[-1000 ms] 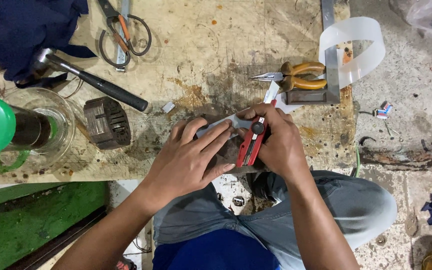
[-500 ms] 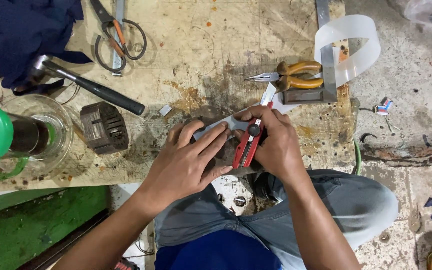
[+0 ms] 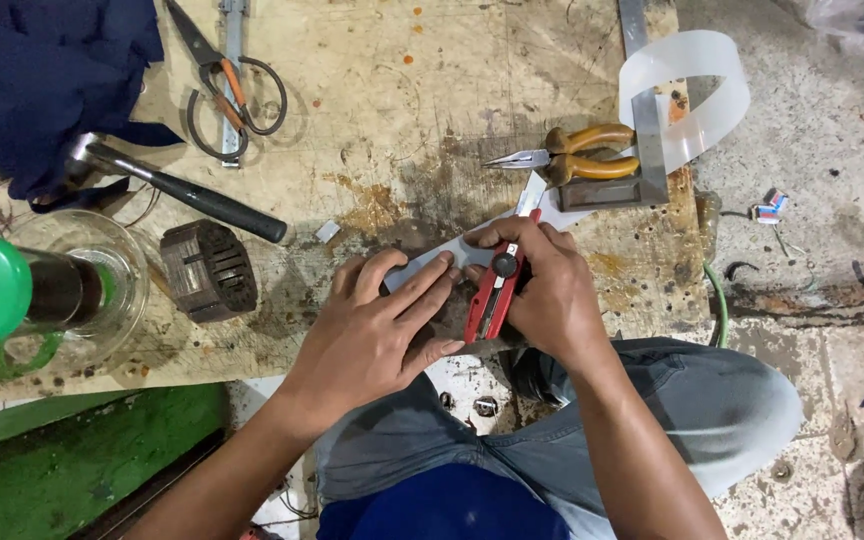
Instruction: Cutting or marking a white plastic strip using a utility knife and a metal square on a workbench.
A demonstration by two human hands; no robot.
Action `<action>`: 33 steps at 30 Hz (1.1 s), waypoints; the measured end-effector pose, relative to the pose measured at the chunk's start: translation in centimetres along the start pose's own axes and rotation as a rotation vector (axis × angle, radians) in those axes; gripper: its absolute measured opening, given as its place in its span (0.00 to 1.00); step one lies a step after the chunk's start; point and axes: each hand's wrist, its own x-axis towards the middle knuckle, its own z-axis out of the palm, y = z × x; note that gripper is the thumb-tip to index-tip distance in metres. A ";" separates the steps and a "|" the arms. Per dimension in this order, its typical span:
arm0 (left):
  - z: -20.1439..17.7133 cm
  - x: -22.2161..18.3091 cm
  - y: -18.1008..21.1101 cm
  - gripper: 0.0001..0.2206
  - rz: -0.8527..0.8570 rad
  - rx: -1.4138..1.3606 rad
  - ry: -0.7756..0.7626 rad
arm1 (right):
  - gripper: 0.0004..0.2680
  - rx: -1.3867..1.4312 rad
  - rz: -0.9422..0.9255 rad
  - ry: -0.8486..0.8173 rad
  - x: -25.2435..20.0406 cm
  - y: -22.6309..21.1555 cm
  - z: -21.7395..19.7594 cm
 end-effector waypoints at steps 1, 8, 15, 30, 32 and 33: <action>0.0 0.0 0.0 0.29 -0.005 -0.005 -0.002 | 0.11 -0.010 0.000 0.005 0.0 0.0 0.0; -0.1 -0.2 0.1 0.30 -0.023 0.034 -0.015 | 0.11 -0.031 0.019 0.018 -0.1 -0.1 0.2; -0.2 -0.4 0.1 0.30 -0.051 -0.009 -0.063 | 0.10 -0.040 0.078 0.009 -0.2 -0.2 0.3; 0.0 1.8 0.1 0.27 0.034 0.022 -0.091 | 0.12 0.181 -0.059 0.254 -3.2 5.3 0.4; 0.6 1.8 -0.1 0.33 0.124 0.106 -0.094 | 0.16 0.232 -0.074 0.276 -2.7 2.5 0.0; 0.6 1.9 -0.2 0.33 0.120 0.098 -0.098 | 0.16 0.232 -0.066 0.270 -2.7 2.3 0.0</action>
